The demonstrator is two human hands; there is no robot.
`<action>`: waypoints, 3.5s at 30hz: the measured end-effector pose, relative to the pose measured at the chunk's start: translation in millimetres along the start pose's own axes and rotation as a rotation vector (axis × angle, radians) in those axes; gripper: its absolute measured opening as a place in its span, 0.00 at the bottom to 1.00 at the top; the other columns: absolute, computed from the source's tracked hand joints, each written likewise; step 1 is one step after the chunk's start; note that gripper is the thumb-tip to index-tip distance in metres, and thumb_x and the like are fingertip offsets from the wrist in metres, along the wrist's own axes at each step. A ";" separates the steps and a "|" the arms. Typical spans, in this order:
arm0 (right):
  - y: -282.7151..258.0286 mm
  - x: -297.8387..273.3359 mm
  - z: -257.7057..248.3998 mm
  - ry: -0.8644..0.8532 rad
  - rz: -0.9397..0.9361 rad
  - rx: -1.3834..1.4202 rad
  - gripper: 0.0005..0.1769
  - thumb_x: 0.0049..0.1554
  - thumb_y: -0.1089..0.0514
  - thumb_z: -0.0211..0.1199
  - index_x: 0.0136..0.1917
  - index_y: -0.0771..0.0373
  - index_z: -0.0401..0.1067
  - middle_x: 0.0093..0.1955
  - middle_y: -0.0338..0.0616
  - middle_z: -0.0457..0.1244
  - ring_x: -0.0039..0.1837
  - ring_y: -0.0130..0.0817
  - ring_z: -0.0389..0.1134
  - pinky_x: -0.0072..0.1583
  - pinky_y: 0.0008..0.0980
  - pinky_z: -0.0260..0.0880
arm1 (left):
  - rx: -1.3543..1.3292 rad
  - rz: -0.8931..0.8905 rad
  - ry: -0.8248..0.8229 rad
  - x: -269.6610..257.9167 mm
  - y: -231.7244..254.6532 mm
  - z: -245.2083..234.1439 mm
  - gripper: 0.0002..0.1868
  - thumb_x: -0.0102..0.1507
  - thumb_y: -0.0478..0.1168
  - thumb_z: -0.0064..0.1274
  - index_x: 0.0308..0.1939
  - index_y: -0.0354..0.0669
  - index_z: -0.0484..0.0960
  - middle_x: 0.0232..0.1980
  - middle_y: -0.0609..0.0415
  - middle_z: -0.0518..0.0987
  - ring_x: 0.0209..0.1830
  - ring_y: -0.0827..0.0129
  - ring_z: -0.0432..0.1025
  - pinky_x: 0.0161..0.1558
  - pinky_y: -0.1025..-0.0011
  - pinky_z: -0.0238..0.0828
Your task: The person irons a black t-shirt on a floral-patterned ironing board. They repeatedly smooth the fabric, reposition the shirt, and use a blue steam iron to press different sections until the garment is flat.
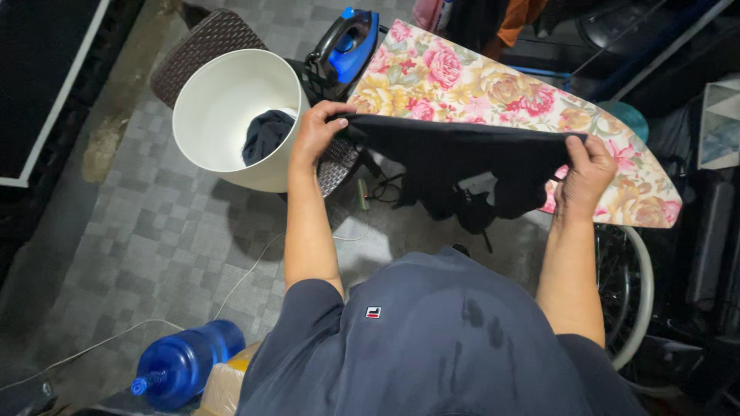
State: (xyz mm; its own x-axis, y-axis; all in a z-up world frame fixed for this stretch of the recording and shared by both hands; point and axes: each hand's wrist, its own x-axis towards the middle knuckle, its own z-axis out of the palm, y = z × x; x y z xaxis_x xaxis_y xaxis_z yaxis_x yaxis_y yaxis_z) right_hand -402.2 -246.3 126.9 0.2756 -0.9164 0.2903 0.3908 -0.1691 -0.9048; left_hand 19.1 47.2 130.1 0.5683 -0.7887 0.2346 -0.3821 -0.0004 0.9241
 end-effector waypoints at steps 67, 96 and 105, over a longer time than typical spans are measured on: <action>311.6 99.4 183.1 -0.711 -0.218 -1.357 0.35 0.62 0.43 0.60 0.78 0.55 0.61 0.84 0.54 0.46 0.84 0.59 0.41 0.75 0.73 0.33 | 0.694 0.051 0.356 217.3 -143.7 127.9 0.12 0.59 0.40 0.62 0.43 0.47 0.77 0.46 0.51 0.77 0.52 0.51 0.70 0.52 0.54 0.64; 307.4 73.9 200.6 -0.705 -0.123 -1.195 0.46 0.57 0.39 0.63 0.80 0.62 0.55 0.84 0.65 0.41 0.84 0.63 0.36 0.78 0.65 0.31 | 0.249 -0.584 0.031 285.9 -213.1 -18.9 0.32 0.51 0.62 0.66 0.34 0.31 0.86 0.30 0.42 0.85 0.24 0.60 0.81 0.27 0.62 0.77; 255.0 105.1 106.6 -0.407 -0.027 -1.359 0.46 0.61 0.38 0.56 0.83 0.63 0.50 0.86 0.66 0.37 0.85 0.65 0.33 0.77 0.69 0.31 | 0.496 -0.451 -0.116 211.0 -67.0 57.7 0.34 0.49 0.67 0.62 0.42 0.41 0.87 0.39 0.43 0.86 0.40 0.54 0.82 0.44 0.58 0.76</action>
State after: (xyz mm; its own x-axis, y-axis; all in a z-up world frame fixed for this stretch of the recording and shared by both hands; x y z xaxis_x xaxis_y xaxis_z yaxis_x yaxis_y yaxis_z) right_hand -180.0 -347.0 -40.1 0.6025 -0.7800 0.1690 -0.6718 -0.6100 -0.4203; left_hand 122.5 -154.6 100.3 0.6796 -0.7055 -0.2008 -0.4304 -0.6052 0.6697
